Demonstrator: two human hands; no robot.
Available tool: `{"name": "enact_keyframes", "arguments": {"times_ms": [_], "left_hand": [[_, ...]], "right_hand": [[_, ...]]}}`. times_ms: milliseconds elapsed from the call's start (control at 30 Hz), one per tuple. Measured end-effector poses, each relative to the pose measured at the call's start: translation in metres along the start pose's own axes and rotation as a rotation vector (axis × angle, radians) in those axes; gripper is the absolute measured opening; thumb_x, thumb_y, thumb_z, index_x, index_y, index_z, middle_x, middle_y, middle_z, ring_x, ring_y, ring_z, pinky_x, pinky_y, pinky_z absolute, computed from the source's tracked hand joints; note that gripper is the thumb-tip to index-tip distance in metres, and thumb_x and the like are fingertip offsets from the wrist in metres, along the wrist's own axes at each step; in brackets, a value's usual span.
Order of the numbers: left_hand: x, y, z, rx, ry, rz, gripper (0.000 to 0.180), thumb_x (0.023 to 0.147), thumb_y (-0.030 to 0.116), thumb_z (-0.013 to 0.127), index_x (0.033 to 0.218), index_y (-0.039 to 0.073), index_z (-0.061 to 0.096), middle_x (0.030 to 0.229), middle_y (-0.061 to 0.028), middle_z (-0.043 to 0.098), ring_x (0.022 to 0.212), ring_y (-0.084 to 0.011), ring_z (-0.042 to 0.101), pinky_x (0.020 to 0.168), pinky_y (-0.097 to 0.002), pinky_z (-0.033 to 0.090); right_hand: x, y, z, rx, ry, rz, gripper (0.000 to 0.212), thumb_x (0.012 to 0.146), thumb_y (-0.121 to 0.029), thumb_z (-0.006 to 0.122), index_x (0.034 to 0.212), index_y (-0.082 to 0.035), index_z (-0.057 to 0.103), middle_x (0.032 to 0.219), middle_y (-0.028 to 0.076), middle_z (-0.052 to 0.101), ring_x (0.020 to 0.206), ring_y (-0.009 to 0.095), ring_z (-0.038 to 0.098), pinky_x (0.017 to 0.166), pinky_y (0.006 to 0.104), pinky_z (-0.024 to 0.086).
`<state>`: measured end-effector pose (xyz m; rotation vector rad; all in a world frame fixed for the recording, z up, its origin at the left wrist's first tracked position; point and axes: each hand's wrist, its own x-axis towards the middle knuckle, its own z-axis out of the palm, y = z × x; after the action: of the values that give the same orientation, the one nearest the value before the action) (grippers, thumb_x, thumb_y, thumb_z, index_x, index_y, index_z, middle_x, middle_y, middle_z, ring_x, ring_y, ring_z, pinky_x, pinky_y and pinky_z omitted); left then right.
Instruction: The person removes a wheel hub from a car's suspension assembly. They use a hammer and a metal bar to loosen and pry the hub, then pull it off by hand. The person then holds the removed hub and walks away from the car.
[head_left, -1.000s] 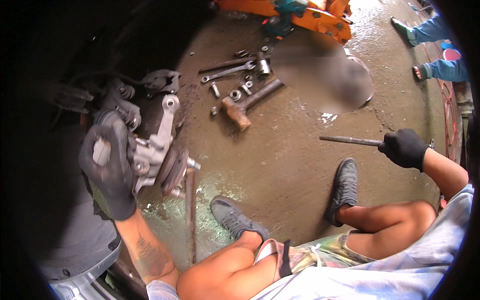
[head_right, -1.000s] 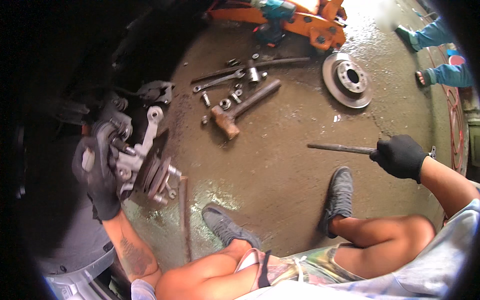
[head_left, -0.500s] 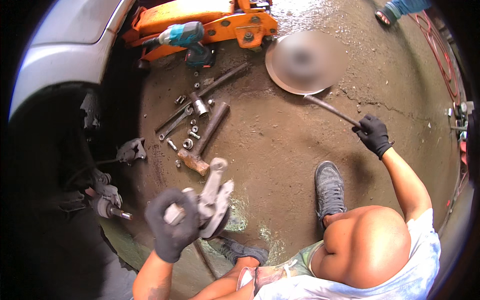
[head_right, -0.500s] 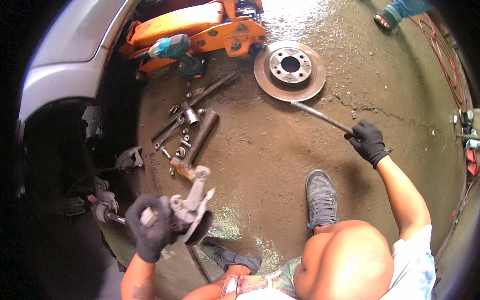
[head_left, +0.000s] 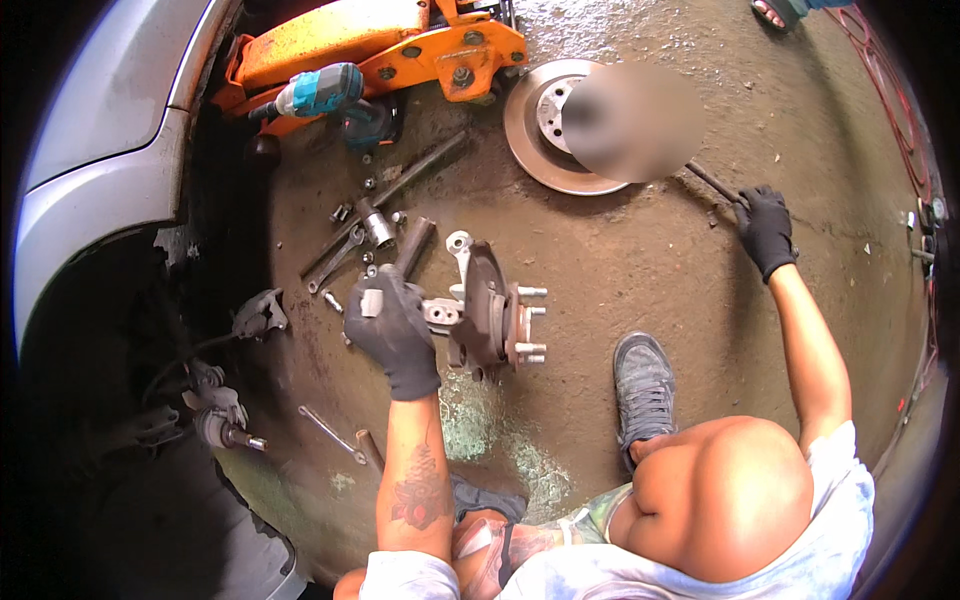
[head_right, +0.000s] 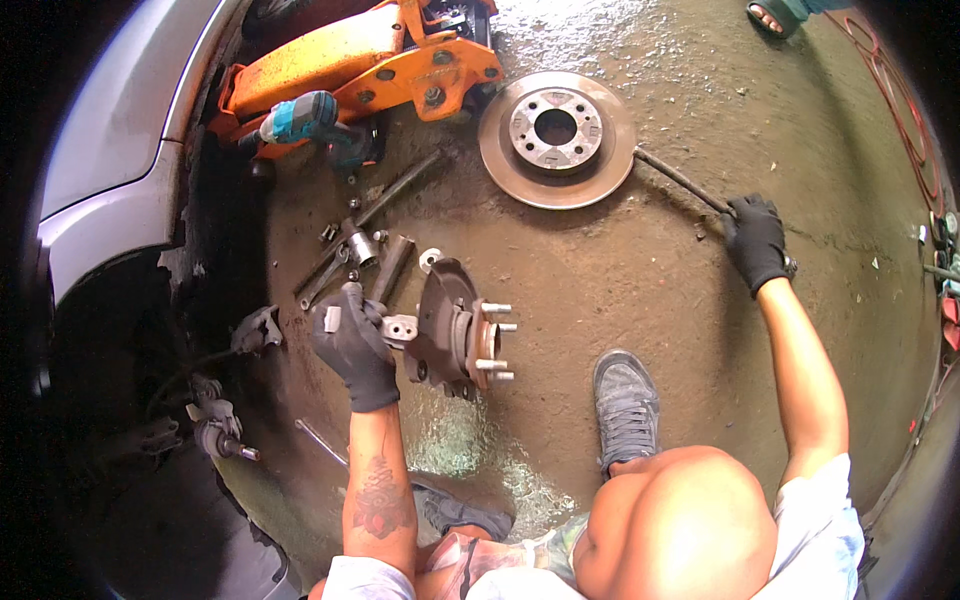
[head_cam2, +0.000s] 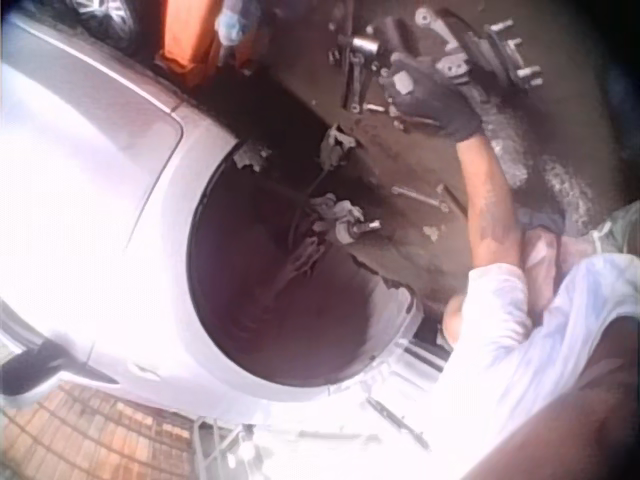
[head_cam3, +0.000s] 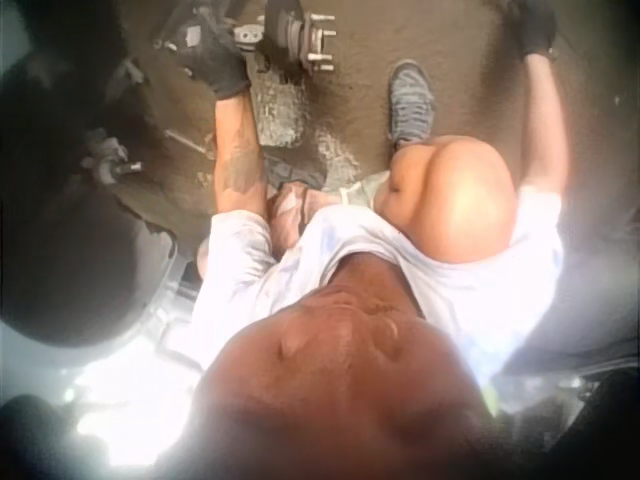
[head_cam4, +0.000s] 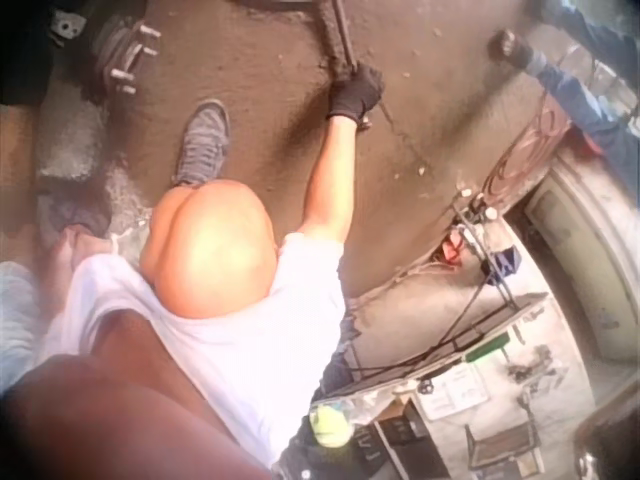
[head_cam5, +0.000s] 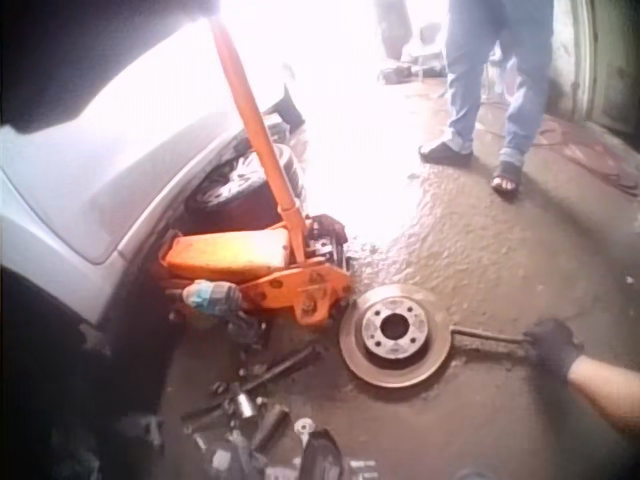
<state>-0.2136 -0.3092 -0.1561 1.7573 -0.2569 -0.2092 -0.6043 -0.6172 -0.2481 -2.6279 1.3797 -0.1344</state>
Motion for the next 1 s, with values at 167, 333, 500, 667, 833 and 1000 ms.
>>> {"name": "enact_keyframes", "arguments": {"times_ms": [167, 333, 500, 667, 833, 1000], "left_hand": [[0.039, -0.030, -0.023, 0.080, 0.211, -0.056, 0.016, 0.090, 0.008, 0.062, 0.076, 0.001, 0.060, 0.061, -0.0050, 0.059, 0.051, -0.0114, 0.058, 0.044, -0.0258, 0.042], [0.049, -0.044, -0.022, 0.053, 0.312, -0.149, 0.022, 0.086, 0.008, 0.064, 0.066, 0.000, 0.060, 0.057, -0.0050, 0.058, 0.046, -0.0120, 0.054, 0.040, -0.0285, 0.040], [0.052, -0.047, -0.023, -0.004, 0.362, -0.195, 0.017, 0.085, 0.009, 0.065, 0.071, -0.001, 0.060, 0.058, -0.0067, 0.058, 0.047, -0.0125, 0.055, 0.040, -0.0274, 0.042], [0.055, -0.045, -0.022, 0.108, 0.331, -0.202, 0.017, 0.085, 0.010, 0.065, 0.073, 0.001, 0.057, 0.058, -0.0070, 0.058, 0.047, -0.0124, 0.055, 0.040, -0.0273, 0.043], [0.053, -0.044, -0.017, 0.017, 0.324, -0.183, 0.020, 0.086, 0.010, 0.065, 0.071, 0.001, 0.056, 0.057, -0.0069, 0.059, 0.048, -0.0122, 0.056, 0.040, -0.0266, 0.041], [0.058, -0.047, -0.026, 0.144, 0.269, -0.146, 0.022, 0.088, 0.011, 0.064, 0.070, 0.000, 0.057, 0.059, -0.0068, 0.060, 0.048, -0.0126, 0.057, 0.042, -0.0274, 0.042]], "right_hand": [[-0.032, -0.202, 0.005, 0.635, -0.181, -0.613, 0.099, 0.069, -0.049, 0.082, 0.146, -0.007, 0.036, 0.144, 0.021, 0.042, 0.134, 0.038, 0.039, 0.110, 0.0477, 0.033], [-0.023, -0.292, 0.022, 0.775, -0.391, -0.822, 0.117, 0.065, -0.057, 0.082, 0.151, -0.007, 0.021, 0.147, 0.030, 0.030, 0.134, 0.046, 0.035, 0.112, 0.0481, 0.032], [-0.032, -0.325, 0.027, 0.951, -0.469, -0.471, 0.129, 0.056, -0.058, 0.087, 0.151, -0.007, 0.016, 0.144, 0.029, 0.033, 0.130, 0.049, 0.039, 0.107, 0.0492, 0.039], [-0.030, -0.324, 0.031, 1.074, -0.618, -0.460, 0.107, 0.062, -0.046, 0.086, 0.148, -0.016, 0.031, 0.138, 0.028, 0.040, 0.123, 0.049, 0.047, 0.104, 0.0494, 0.042], [-0.022, -0.310, 0.058, 0.638, -0.024, -1.134, 0.063, 0.071, -0.028, 0.072, 0.132, -0.032, 0.055, 0.142, 0.025, 0.039, 0.122, 0.046, 0.047, 0.099, 0.0523, 0.045], [-0.011, -0.332, 0.038, 1.234, -0.939, -0.228, 0.054, 0.088, -0.044, 0.065, 0.135, -0.019, 0.052, 0.120, 0.016, 0.058, 0.107, 0.027, 0.061, 0.089, 0.0393, 0.052]]}}
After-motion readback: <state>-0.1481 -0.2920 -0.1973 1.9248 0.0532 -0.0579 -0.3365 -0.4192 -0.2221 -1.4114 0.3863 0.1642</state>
